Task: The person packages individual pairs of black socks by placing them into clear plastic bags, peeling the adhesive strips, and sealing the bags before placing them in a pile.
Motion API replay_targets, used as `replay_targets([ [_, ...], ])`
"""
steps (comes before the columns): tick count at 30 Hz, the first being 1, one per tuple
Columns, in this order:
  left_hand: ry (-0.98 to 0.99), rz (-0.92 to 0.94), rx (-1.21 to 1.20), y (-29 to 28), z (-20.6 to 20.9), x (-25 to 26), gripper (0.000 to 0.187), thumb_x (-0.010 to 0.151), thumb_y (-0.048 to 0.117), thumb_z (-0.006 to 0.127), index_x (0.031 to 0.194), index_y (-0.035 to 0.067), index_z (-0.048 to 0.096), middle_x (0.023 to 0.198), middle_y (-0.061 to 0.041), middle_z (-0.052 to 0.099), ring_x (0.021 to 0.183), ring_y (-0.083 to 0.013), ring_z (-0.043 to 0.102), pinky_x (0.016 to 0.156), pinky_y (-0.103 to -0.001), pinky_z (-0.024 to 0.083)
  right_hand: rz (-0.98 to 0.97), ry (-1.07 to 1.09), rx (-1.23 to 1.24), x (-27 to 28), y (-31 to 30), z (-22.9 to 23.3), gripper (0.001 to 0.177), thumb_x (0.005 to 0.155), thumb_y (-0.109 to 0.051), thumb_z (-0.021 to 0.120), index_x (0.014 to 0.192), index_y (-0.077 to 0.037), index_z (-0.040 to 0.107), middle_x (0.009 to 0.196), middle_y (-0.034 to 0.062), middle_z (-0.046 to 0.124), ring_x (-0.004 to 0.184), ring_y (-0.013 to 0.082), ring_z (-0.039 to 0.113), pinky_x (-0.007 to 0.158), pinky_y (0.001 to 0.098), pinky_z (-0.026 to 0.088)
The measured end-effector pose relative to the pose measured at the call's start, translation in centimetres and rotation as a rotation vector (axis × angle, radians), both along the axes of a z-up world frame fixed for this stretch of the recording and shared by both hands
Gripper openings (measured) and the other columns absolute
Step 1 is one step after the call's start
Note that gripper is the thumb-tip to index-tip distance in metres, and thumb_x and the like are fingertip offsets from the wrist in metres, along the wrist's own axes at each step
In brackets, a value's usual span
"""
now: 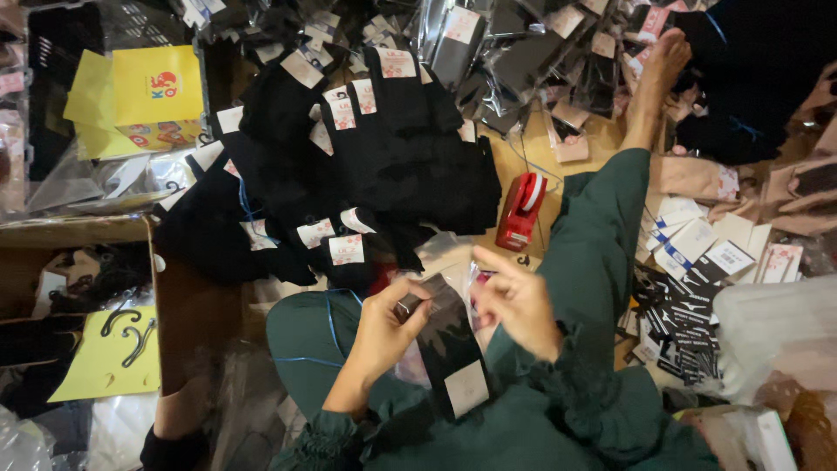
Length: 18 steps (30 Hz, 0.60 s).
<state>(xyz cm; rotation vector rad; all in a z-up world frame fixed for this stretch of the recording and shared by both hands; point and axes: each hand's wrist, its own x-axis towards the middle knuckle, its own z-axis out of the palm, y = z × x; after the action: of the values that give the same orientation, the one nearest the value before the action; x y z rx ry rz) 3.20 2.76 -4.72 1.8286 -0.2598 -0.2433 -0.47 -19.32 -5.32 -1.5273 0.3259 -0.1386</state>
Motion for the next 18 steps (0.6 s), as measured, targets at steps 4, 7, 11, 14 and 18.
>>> replay_targets([
  [4,0.002,-0.044,-0.181,-0.4,3.3,0.0,0.053,0.076,0.001,0.082,0.125,0.018,0.072,0.105,-0.009,0.081,0.098,-0.0201,0.071,0.081,-0.036,0.06,0.254,0.119,-0.122,-0.3,0.4,-1.3,0.042,0.084,-0.019,0.083,0.118,-0.005,0.063,0.056,0.0089,0.07,0.045,0.0115,0.058,0.04,0.0255,0.05],
  [7,0.185,-0.02,-0.402,-0.6,1.9,0.2,0.077,0.075,0.002,0.085,0.145,0.016,0.055,0.125,-0.008,0.069,0.107,-0.0139,0.063,0.085,-0.034,0.062,0.186,0.078,-0.403,1.3,-0.5,2.8,0.019,0.079,-0.032,0.088,0.083,-0.014,0.08,0.059,0.0037,0.072,0.057,0.0156,0.061,0.057,0.0299,0.051],
  [11,0.19,-0.068,-0.113,-1.2,-4.9,2.5,0.048,0.084,0.006,0.083,0.128,-0.001,0.064,0.12,-0.026,0.068,0.116,-0.0423,0.067,0.093,-0.053,0.06,-0.337,-0.201,-0.936,6.8,-3.6,8.2,0.019,0.087,-0.029,0.092,0.1,-0.022,0.08,0.084,0.0011,0.076,0.08,0.0243,0.073,0.073,0.0326,0.055],
  [14,0.029,-0.151,0.665,0.4,-18.9,2.5,0.042,0.088,0.038,0.078,0.104,0.0,0.067,0.13,-0.028,0.063,0.113,-0.0428,0.065,0.093,-0.051,0.057,-0.209,-0.281,-0.707,12.0,-5.3,10.9,0.08,0.098,0.004,0.074,0.16,-0.015,0.027,0.108,0.0233,0.075,0.101,0.0357,0.077,0.084,0.0426,0.066],
  [18,-0.144,-0.32,1.257,0.9,-21.2,0.8,0.071,0.072,0.068,0.08,0.111,0.01,0.069,0.114,-0.009,0.067,0.108,-0.0247,0.062,0.086,-0.036,0.052,-0.063,-0.273,-0.65,21.2,-6.0,2.6,0.069,0.097,0.003,0.072,0.153,-0.009,0.033,0.105,0.0252,0.072,0.094,0.0387,0.077,0.076,0.0431,0.068],
])
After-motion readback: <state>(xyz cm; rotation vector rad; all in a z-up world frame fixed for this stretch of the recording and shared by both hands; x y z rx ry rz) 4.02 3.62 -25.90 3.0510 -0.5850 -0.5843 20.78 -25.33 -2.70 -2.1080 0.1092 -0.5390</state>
